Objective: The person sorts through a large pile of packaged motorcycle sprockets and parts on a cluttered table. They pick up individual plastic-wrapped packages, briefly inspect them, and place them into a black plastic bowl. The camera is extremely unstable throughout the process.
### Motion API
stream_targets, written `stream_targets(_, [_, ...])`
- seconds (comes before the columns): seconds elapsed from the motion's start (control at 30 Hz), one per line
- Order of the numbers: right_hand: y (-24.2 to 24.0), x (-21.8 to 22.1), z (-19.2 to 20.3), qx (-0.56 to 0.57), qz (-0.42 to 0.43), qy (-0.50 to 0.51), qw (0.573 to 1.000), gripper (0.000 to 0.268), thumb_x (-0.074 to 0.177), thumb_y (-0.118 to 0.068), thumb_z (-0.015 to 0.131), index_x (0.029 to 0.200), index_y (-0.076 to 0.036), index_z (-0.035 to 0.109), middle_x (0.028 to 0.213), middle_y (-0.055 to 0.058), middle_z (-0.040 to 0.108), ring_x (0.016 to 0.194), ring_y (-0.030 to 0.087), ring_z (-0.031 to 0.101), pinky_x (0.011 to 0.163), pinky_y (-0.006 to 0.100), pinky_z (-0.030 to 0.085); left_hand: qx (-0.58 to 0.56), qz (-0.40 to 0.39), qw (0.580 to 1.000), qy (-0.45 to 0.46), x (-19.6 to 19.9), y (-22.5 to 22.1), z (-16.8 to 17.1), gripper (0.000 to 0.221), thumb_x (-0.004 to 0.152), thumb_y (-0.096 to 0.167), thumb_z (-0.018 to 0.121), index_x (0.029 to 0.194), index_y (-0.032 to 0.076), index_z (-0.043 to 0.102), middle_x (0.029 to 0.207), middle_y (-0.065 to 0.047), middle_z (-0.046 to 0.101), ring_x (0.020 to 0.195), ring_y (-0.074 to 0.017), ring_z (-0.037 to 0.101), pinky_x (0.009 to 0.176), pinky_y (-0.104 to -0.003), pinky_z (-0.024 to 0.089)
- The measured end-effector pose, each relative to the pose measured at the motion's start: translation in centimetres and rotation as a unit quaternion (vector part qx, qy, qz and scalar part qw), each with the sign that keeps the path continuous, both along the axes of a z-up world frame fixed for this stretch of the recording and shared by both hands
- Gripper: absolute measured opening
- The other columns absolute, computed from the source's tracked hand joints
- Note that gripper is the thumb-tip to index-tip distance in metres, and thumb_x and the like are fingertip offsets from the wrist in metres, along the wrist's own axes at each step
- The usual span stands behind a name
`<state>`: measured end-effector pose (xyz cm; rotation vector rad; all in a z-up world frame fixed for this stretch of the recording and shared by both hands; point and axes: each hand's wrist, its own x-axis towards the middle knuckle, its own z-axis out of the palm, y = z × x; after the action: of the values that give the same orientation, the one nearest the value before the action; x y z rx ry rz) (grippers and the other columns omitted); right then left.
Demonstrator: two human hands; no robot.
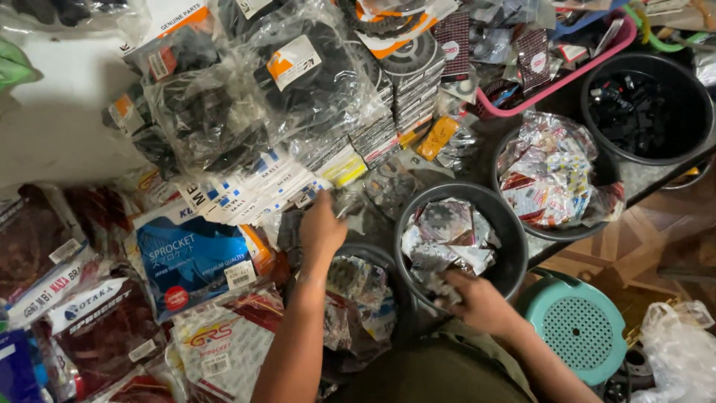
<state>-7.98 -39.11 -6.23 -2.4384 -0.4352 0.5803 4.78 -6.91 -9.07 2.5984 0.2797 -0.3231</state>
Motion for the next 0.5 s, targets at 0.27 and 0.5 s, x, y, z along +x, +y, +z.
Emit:
stream_targets(0.27, [-0.9,12.0,2.1,0.070,-0.040,-0.148,0.986,0.035,0.077,-0.018,0.079,0.108,-0.007,0.066,0.092,0.022,0.067,0.093,0.048,0.068,0.086,0.053,0.053,-0.448,0.269,0.843,-0.125,-10.6,5.8,5.1,0.072,0.079,0.012,0.081,0.144,-0.002,0.054,0.132,-0.031,0.063,0.123,-0.0370,0.058,0.106,-0.052,0.048])
stream_targets(0.5, [4.9,27.8,-7.5,-0.136,0.101,0.014,0.986,0.068,0.079,-0.041,0.074,0.136,-0.010,0.055,0.101,0.015,0.075,0.091,0.039,0.070,0.078,0.047,0.053,-0.579,0.467,0.657,-0.126,-21.3,8.2,0.6,0.050,0.083,0.002,0.072,0.132,-0.004,0.059,0.116,-0.012,0.060,0.098,-0.0281,0.058,0.084,-0.046,0.043])
